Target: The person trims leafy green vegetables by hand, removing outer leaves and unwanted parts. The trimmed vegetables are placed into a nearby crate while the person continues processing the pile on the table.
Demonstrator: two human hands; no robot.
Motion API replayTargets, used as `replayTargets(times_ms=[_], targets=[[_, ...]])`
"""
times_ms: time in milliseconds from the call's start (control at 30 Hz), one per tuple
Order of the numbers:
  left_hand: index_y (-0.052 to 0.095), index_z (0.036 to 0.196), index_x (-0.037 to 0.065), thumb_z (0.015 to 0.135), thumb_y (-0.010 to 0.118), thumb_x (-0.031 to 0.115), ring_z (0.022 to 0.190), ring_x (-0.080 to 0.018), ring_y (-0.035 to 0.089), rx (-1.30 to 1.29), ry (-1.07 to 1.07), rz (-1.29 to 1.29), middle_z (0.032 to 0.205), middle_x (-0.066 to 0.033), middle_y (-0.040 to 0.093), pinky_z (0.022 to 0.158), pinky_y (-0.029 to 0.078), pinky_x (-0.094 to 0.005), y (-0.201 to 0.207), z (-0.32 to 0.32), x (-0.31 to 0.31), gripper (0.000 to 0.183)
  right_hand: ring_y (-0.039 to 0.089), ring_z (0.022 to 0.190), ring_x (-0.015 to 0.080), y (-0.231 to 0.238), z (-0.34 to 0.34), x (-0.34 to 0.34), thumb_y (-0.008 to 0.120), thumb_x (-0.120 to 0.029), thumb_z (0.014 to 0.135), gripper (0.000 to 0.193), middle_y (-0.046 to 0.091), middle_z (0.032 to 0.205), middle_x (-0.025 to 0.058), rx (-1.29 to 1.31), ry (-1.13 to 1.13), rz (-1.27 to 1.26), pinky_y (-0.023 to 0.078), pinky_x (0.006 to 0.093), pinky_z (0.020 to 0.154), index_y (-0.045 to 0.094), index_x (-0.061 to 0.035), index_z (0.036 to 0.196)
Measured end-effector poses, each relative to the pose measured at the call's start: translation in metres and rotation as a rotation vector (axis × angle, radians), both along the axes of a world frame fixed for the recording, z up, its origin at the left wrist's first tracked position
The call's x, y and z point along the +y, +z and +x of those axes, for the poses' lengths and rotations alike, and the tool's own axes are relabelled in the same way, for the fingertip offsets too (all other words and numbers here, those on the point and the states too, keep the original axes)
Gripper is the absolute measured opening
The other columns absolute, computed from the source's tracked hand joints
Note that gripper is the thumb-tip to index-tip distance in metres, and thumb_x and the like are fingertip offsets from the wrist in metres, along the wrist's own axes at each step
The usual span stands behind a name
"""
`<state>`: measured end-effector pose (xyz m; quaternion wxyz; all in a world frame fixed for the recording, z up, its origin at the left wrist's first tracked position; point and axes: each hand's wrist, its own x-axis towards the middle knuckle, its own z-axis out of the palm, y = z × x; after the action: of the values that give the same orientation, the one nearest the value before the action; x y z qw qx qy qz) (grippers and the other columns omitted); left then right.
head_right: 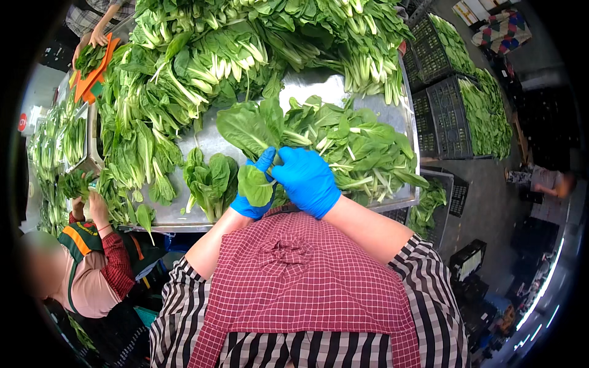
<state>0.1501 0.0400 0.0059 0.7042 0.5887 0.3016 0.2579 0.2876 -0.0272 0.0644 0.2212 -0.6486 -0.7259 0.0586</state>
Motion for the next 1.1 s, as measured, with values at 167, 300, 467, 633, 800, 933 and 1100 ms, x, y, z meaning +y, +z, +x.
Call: replayTargets(times_ms=[167,300,467,633,800,933,1100], targets=[[0.054,0.121,0.002,0.093,0.057,0.016,0.087,-0.0157,0.061,-0.231,0.043,-0.507,0.1,-0.0075,0.063,0.074,0.051,-0.0279,-0.022,0.002,0.001,0.032,0.061,0.077,0.0316,-0.006,-0.001,-0.001,0.064,-0.011,0.076,0.006,0.061,0.091,0.0112,0.229,0.019,0.013,0.05,0.0392,0.062,0.061,-0.0103,0.08],[0.051,0.122,-0.002,0.093,0.057,0.02,0.098,-0.0219,0.06,-0.413,0.221,-0.946,0.109,-0.0137,0.061,0.088,0.05,-0.0311,-0.011,0.009,0.004,0.037,0.063,0.09,0.0282,-0.027,0.005,-0.006,0.066,-0.021,0.081,0.013,0.064,0.103,0.0116,0.712,-0.025,0.014,0.052,0.0344,0.074,0.063,-0.0105,0.09],[0.05,0.123,-0.001,0.088,0.059,0.011,0.102,-0.0217,0.058,-0.46,0.113,-0.929,0.111,-0.0129,0.061,0.091,0.047,-0.0353,0.003,0.007,0.006,0.038,0.061,0.098,0.0156,-0.035,0.01,-0.016,0.065,-0.017,0.087,0.032,0.066,0.11,0.0067,1.316,-0.34,-0.244,0.048,0.0298,0.086,0.062,-0.0026,0.116],[0.053,0.117,0.002,0.085,0.061,0.004,0.09,-0.0195,0.061,-0.384,0.215,-0.794,0.102,-0.0105,0.063,0.076,0.05,-0.032,0.004,0.011,0.002,0.033,0.062,0.092,0.0151,-0.036,0.015,-0.017,0.066,-0.02,0.086,0.034,0.067,0.103,0.0078,1.269,-0.454,-0.335,0.049,0.0304,0.083,0.061,-0.0001,0.114],[0.055,0.112,0.004,0.085,0.061,0.002,0.082,-0.0181,0.062,-0.3,0.124,-0.667,0.094,-0.0086,0.064,0.064,0.049,-0.0283,0.002,0.01,0.003,0.028,0.062,0.084,0.0153,-0.032,0.015,-0.01,0.065,-0.014,0.086,0.027,0.068,0.096,0.0108,1.214,-0.446,-0.375,0.05,0.0297,0.076,0.062,0.0017,0.108],[0.051,0.118,0.004,0.085,0.06,0.001,0.09,-0.0197,0.061,-0.317,0.122,-0.686,0.102,-0.0092,0.062,0.075,0.05,-0.0314,0.003,0.01,0.002,0.035,0.061,0.073,0.0134,-0.035,0.016,-0.009,0.064,-0.01,0.087,0.02,0.066,0.087,0.009,1.318,-0.482,-0.363,0.05,0.0272,0.067,0.06,0.0021,0.101],[0.044,0.128,0.004,0.084,0.058,0.0,0.102,-0.0224,0.058,-0.434,0.194,-0.825,0.117,-0.0105,0.057,0.092,0.047,-0.0369,-0.009,0.008,0.002,0.046,0.061,0.066,0.0134,-0.032,0.012,-0.008,0.063,-0.008,0.087,0.017,0.063,0.08,0.0081,1.457,-0.548,-0.343,0.05,0.0264,0.06,0.056,0.0018,0.1]])
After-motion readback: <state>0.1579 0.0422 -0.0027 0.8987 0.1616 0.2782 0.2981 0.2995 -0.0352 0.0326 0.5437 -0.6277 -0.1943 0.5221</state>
